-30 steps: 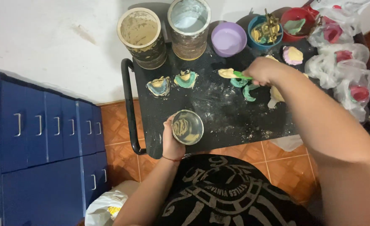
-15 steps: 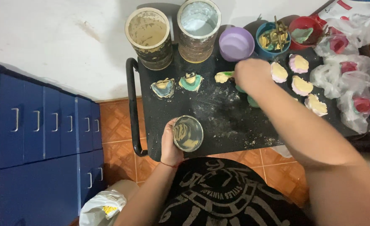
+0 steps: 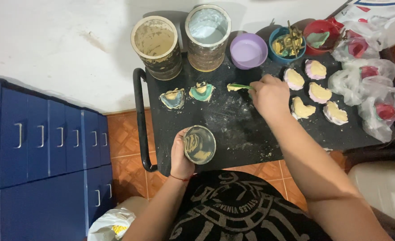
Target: The person scoops a beige powder from a large container into a small bowl using a green spatula. They then mix the powder with a liquid in the bowl to create a paste. The person also uses the spatula to spread the mixture onto small, curved objects on the table.
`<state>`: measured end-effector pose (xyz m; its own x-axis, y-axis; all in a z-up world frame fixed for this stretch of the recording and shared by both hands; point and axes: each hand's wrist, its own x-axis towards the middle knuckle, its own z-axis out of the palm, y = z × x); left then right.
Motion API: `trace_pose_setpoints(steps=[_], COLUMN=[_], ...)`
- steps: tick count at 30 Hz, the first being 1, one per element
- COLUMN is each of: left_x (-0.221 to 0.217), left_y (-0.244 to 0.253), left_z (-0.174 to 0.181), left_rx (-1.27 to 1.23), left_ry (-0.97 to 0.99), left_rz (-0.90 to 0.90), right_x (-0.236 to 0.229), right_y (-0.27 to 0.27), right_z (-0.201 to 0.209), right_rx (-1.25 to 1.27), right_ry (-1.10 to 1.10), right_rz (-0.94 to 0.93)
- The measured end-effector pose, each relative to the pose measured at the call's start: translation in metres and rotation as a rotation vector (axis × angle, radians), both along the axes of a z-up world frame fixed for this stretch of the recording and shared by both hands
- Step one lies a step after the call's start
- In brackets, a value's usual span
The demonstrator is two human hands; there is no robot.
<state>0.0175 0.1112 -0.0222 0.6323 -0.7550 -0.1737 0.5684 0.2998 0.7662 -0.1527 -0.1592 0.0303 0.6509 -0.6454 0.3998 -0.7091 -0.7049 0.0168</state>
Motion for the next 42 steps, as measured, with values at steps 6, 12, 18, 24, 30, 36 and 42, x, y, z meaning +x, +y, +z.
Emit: trace_pose_setpoints(steps=[6, 12, 18, 24, 30, 36, 42], left_x=[0.002, 0.007, 0.006, 0.003, -0.007, 0.006, 0.021], left_y=[0.001, 0.002, 0.001, 0.000, -0.005, -0.005, -0.034], left_z=[-0.018, -0.020, -0.017, -0.010, 0.018, -0.010, -0.014], left_rx=[-0.004, 0.045, 0.042, 0.035, 0.002, 0.029, 0.025], left_ry=[0.000, -0.049, -0.037, -0.035, -0.012, 0.046, 0.131], left_rz=[-0.002, 0.000, 0.030, 0.049, 0.084, 0.030, 0.041], right_x=[0.000, -0.002, 0.002, 0.000, -0.003, -0.012, -0.034], right_y=[-0.005, -0.021, -0.016, -0.022, -0.012, -0.013, 0.003], right_z=[-0.008, -0.030, -0.020, -0.028, -0.021, -0.036, -0.017], right_rx=[-0.079, -0.014, 0.065, 0.123, 0.121, 0.113, 0.529], right_ry=[-0.062, -0.061, -0.047, -0.089, -0.139, -0.152, -0.558], right_rz=[0.033, 0.043, 0.013, -0.006, -0.039, -0.063, -0.048])
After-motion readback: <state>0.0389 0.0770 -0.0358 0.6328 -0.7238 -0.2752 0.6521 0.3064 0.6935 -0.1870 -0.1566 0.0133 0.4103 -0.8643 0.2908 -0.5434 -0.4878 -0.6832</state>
